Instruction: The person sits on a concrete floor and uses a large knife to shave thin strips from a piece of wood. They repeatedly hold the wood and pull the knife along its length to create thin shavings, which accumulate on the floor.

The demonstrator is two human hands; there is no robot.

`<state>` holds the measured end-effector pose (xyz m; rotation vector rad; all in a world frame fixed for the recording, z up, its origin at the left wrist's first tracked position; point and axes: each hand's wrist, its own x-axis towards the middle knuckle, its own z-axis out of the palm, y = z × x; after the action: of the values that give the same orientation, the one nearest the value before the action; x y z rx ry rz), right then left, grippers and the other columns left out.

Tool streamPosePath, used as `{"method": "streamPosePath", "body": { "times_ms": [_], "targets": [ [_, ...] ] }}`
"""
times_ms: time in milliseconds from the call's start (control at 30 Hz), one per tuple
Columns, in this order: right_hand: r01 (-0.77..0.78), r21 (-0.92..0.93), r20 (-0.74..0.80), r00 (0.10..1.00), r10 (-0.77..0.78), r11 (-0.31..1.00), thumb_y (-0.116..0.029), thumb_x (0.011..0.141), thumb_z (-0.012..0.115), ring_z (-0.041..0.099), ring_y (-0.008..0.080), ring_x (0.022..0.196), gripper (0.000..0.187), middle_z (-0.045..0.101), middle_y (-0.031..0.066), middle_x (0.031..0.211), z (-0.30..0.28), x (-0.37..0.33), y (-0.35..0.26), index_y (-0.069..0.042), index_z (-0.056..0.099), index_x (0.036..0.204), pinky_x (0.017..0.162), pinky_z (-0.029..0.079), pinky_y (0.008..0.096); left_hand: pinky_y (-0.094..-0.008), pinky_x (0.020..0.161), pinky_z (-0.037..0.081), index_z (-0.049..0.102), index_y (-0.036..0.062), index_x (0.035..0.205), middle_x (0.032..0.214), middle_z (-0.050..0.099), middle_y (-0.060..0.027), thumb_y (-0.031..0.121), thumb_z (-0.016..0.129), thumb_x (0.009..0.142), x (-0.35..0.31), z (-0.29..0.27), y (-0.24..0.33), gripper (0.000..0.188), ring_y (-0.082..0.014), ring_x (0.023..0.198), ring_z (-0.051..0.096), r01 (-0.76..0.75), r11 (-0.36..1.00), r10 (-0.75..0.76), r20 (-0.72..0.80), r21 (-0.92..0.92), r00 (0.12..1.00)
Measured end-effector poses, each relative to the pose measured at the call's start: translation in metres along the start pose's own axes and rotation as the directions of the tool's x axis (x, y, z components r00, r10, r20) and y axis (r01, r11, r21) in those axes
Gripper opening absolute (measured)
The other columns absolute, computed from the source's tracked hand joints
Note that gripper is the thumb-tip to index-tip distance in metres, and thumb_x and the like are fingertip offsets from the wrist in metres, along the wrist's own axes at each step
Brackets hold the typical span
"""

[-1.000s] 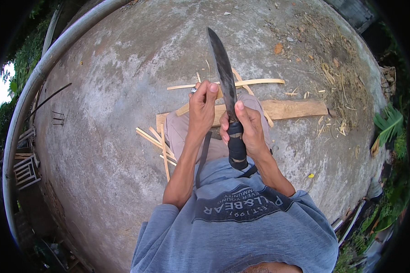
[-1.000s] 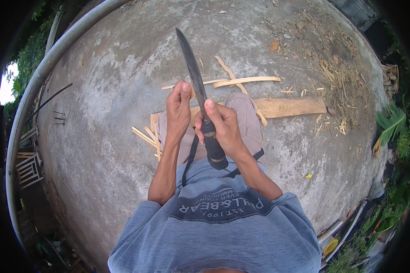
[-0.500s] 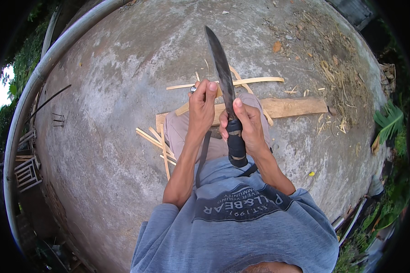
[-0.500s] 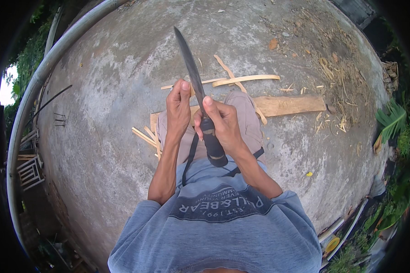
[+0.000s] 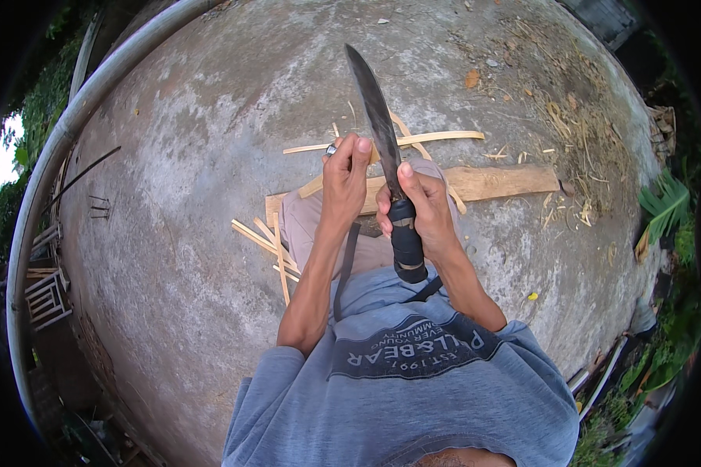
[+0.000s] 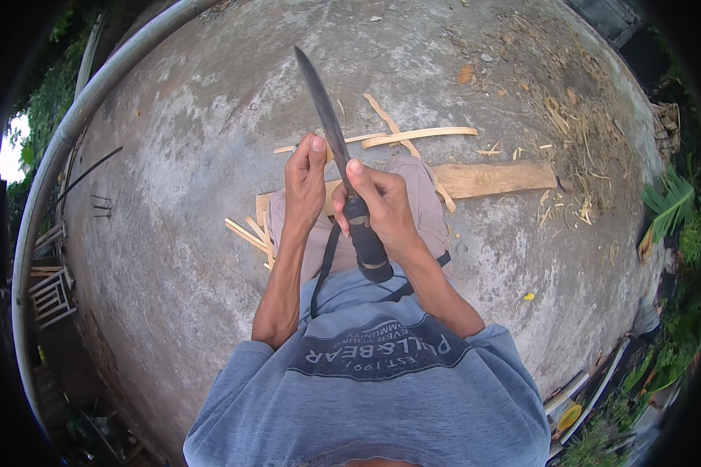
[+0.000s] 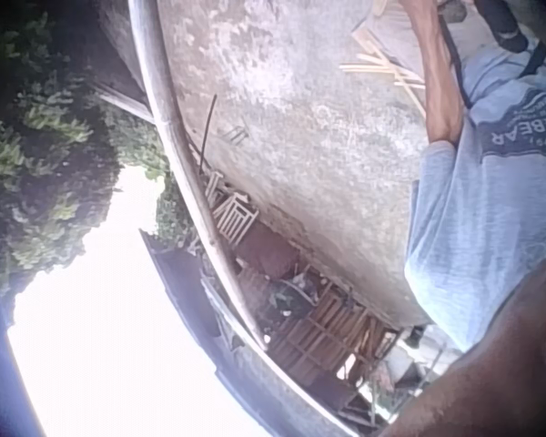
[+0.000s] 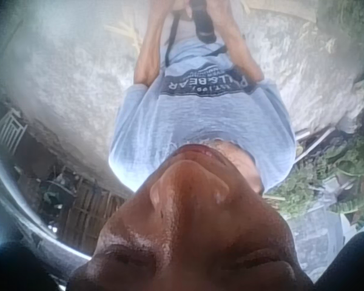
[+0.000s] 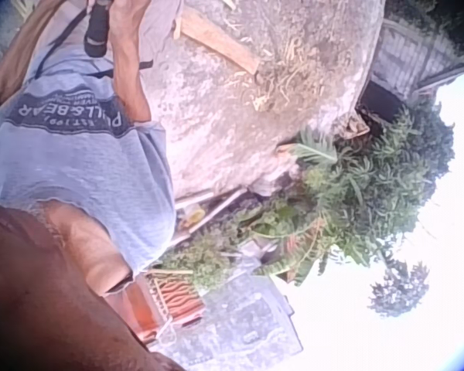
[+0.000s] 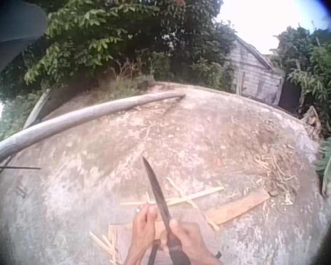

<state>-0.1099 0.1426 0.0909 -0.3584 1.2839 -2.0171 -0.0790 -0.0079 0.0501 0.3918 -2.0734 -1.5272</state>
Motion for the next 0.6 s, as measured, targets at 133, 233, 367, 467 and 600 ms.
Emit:
{"method": "streamPosePath", "body": {
  "times_ms": [133,233,367,467,600],
  "targets": [
    [-0.006,0.036,-0.016,1.0,0.006,0.999,-0.047,0.105,0.052,0.061,0.0125,0.052,0.053,0.063,0.0082,0.068,-0.001,0.004,0.001,-0.002,0.063,0.078,0.046,0.047,0.025,-0.0339,0.075,0.03,0.045,0.0028,0.078,0.069,0.035,-0.0029,0.042,0.048,0.108,0.001,0.005,0.004,0.049,-0.0163,0.071,0.034,0.041,0.995,-0.041,0.007,-0.086,0.999],
    [-0.009,0.036,-0.026,1.0,0.01,0.999,-0.046,0.105,0.053,0.061,0.0131,0.053,0.053,0.064,0.0089,0.069,-0.001,0.005,0.001,-0.001,0.064,0.08,0.046,0.047,0.0256,-0.0328,0.07,0.033,0.046,0.0022,0.079,0.069,0.036,-0.0029,0.041,0.048,0.108,0.001,0.009,0.008,0.049,-0.0151,0.07,0.035,0.064,0.993,-0.065,-0.008,-0.103,0.998],
    [0.015,0.044,0.018,1.0,-0.016,0.999,-0.045,0.107,0.048,0.06,0.0134,0.053,0.05,0.063,0.0093,0.072,-0.003,-0.001,-0.002,-0.002,0.06,0.084,0.046,0.048,0.0261,-0.0321,0.066,0.034,0.047,0.0015,0.079,0.07,0.036,-0.0031,0.038,0.049,0.109,-0.002,0.007,0.006,0.047,-0.014,0.07,0.035,0.007,1.0,-0.007,-0.009,-0.022,1.0],
    [-0.01,0.174,0.089,0.996,-0.005,0.985,-0.045,0.108,0.044,0.059,0.0133,0.053,0.048,0.062,0.009,0.072,-0.005,-0.001,-0.001,-0.004,0.056,0.087,0.046,0.048,0.0261,-0.032,0.07,0.033,0.049,0.0014,0.08,0.07,0.037,-0.0033,0.037,0.048,0.109,0.002,0.005,0.015,0.046,-0.0149,0.07,0.035,0.029,0.998,-0.027,0.03,-0.054,0.999],
    [-0.007,0.184,0.107,0.994,-0.013,0.983,-0.045,0.109,0.043,0.059,0.0128,0.053,0.047,0.061,0.0086,0.072,-0.004,0.0,0.001,-0.005,0.054,0.086,0.046,0.047,0.0259,-0.0332,0.078,0.031,0.05,0.0023,0.082,0.07,0.037,-0.0033,0.037,0.045,0.11,0.0,0.003,0.017,0.045,-0.0169,0.072,0.036,0.024,1.0,-0.024,0.025,0.008,0.999]
  ]
}}
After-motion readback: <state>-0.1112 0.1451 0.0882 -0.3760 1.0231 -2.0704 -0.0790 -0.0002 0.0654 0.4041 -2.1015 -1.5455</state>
